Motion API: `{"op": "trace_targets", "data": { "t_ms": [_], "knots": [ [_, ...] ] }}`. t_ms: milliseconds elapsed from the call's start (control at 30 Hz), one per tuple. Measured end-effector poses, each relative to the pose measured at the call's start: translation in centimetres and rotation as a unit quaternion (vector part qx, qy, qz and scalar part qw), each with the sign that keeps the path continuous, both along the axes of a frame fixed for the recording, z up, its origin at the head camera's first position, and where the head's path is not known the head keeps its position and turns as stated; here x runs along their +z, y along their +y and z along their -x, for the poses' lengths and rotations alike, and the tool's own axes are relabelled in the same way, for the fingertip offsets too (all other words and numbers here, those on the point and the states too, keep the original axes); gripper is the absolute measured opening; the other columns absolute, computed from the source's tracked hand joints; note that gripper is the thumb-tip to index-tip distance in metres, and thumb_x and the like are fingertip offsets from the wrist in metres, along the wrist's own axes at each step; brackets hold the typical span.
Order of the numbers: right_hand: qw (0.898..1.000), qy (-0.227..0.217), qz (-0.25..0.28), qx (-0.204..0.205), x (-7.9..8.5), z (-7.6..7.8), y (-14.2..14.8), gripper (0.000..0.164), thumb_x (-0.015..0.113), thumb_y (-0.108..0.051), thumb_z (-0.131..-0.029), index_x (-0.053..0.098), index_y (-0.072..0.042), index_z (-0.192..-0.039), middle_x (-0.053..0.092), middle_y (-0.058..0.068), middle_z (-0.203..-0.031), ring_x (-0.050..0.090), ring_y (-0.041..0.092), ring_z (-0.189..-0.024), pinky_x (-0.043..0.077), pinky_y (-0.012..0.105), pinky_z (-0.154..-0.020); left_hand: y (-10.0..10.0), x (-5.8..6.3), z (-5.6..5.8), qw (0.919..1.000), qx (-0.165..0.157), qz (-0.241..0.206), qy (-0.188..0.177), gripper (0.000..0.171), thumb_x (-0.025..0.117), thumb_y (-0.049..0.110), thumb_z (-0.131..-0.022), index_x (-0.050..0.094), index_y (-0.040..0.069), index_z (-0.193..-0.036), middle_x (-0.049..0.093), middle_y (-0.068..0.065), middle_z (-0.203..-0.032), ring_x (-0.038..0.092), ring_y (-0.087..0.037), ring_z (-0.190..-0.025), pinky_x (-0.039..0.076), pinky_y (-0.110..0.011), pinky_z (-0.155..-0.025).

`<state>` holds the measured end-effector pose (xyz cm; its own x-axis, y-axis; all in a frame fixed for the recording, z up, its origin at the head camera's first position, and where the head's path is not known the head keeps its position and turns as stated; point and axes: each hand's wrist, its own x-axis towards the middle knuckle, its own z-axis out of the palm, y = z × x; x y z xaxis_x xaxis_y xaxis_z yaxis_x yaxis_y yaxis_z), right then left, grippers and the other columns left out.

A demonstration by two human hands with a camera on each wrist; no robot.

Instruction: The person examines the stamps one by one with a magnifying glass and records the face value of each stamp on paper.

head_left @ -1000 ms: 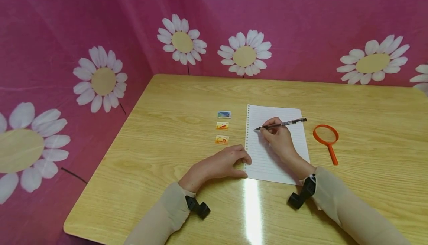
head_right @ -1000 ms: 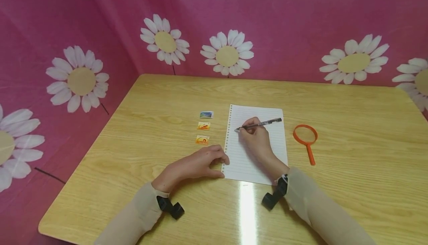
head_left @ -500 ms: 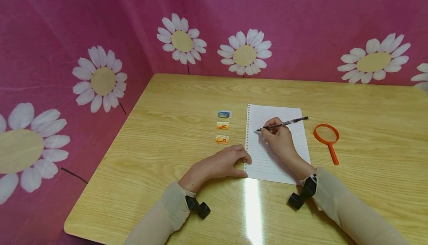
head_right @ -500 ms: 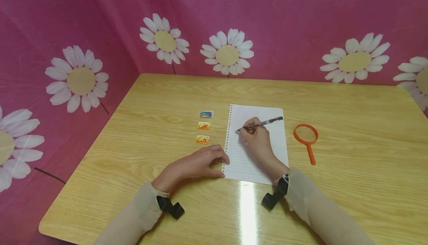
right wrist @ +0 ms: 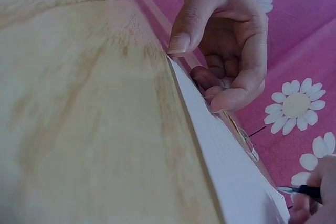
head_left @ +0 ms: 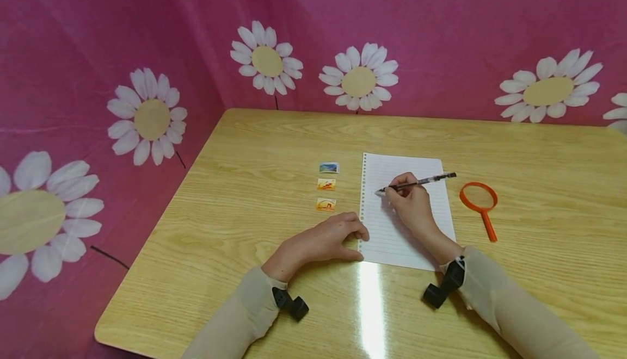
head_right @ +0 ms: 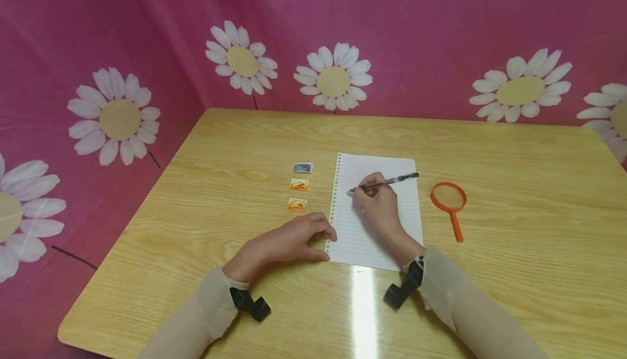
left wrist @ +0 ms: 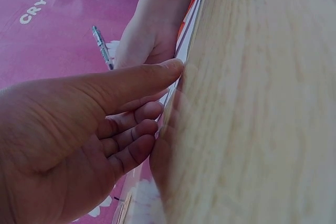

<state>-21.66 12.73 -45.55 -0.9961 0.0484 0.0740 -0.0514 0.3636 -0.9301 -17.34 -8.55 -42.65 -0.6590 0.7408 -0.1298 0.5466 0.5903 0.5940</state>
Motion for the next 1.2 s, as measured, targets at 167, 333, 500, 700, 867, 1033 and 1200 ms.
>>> {"op": "trace_targets", "data": {
  "t_ms": [167,333,500,700,867,1033,1200],
  "knots": [
    [1.000,-0.001,0.008,-0.014,-0.21,-0.08,0.06,0.012,0.060,-0.008,-0.092,0.052,-0.002,-0.098,0.054,-0.012,-0.068,0.051,0.002,-0.056,0.040,0.019,-0.051,0.04,-0.08,-0.12,1.0000,0.002,0.006,-0.007,0.032,0.075,0.024,-0.087,0.067,0.009,-0.114,0.059,-0.003,-0.114,0.050,-0.009,-0.096,0.043,-0.019,-0.089],
    [1.000,0.009,-0.007,-0.008,-0.31,0.11,-0.01,0.012,0.060,-0.008,-0.092,0.053,-0.001,-0.099,0.054,-0.011,-0.070,0.050,0.000,-0.056,0.040,0.018,-0.052,-0.02,0.05,-0.16,0.9999,0.005,0.011,-0.007,0.032,0.074,0.025,-0.088,0.067,0.010,-0.115,0.059,-0.002,-0.115,0.050,-0.009,-0.097,0.044,-0.020,-0.091],
    [1.000,0.017,-0.019,-0.005,-0.41,0.27,-0.01,0.011,0.060,-0.007,-0.092,0.053,-0.001,-0.099,0.053,-0.011,-0.071,0.049,-0.002,-0.057,0.040,0.017,-0.053,-0.06,0.12,-0.09,0.9999,0.006,0.010,-0.009,0.032,0.074,0.026,-0.088,0.067,0.011,-0.116,0.058,-0.002,-0.116,0.050,-0.010,-0.099,0.043,-0.022,-0.092],
    [0.999,0.022,-0.031,-0.011,-0.31,0.20,-0.03,0.009,0.058,-0.007,-0.091,0.052,-0.003,-0.097,0.053,-0.009,-0.068,0.048,-0.001,-0.056,0.040,0.017,-0.053,-0.09,0.16,-0.07,0.9999,0.004,0.009,-0.007,0.032,0.074,0.025,-0.088,0.067,0.010,-0.116,0.058,-0.003,-0.116,0.051,-0.011,-0.101,0.044,-0.023,-0.094],
    [0.999,0.023,-0.037,-0.005,-0.21,0.16,-0.07,0.009,0.059,-0.006,-0.090,0.053,-0.004,-0.096,0.053,-0.007,-0.069,0.048,-0.001,-0.058,0.040,0.018,-0.054,-0.12,0.24,0.03,1.0000,0.001,0.009,-0.004,0.033,0.074,0.025,-0.088,0.067,0.009,-0.115,0.058,-0.003,-0.115,0.051,-0.011,-0.099,0.044,-0.022,-0.092],
    [0.999,0.026,-0.042,0.001,-0.19,0.23,-0.12,0.009,0.059,-0.007,-0.090,0.053,-0.004,-0.095,0.053,-0.007,-0.068,0.047,0.000,-0.058,0.039,0.018,-0.054,-0.18,0.26,0.06,1.0000,0.001,0.008,-0.001,0.033,0.075,0.025,-0.087,0.067,0.009,-0.115,0.058,-0.003,-0.114,0.050,-0.011,-0.097,0.043,-0.021,-0.090],
    [0.999,0.023,-0.040,0.000,-0.34,0.14,-0.05,0.010,0.058,-0.006,-0.090,0.051,-0.003,-0.095,0.051,-0.008,-0.064,0.046,0.000,-0.055,0.038,0.019,-0.052,-0.19,0.25,-0.07,1.0000,0.000,0.006,-0.001,0.033,0.074,0.025,-0.087,0.067,0.009,-0.115,0.058,-0.004,-0.114,0.051,-0.011,-0.098,0.044,-0.021,-0.091]
  ]
}}
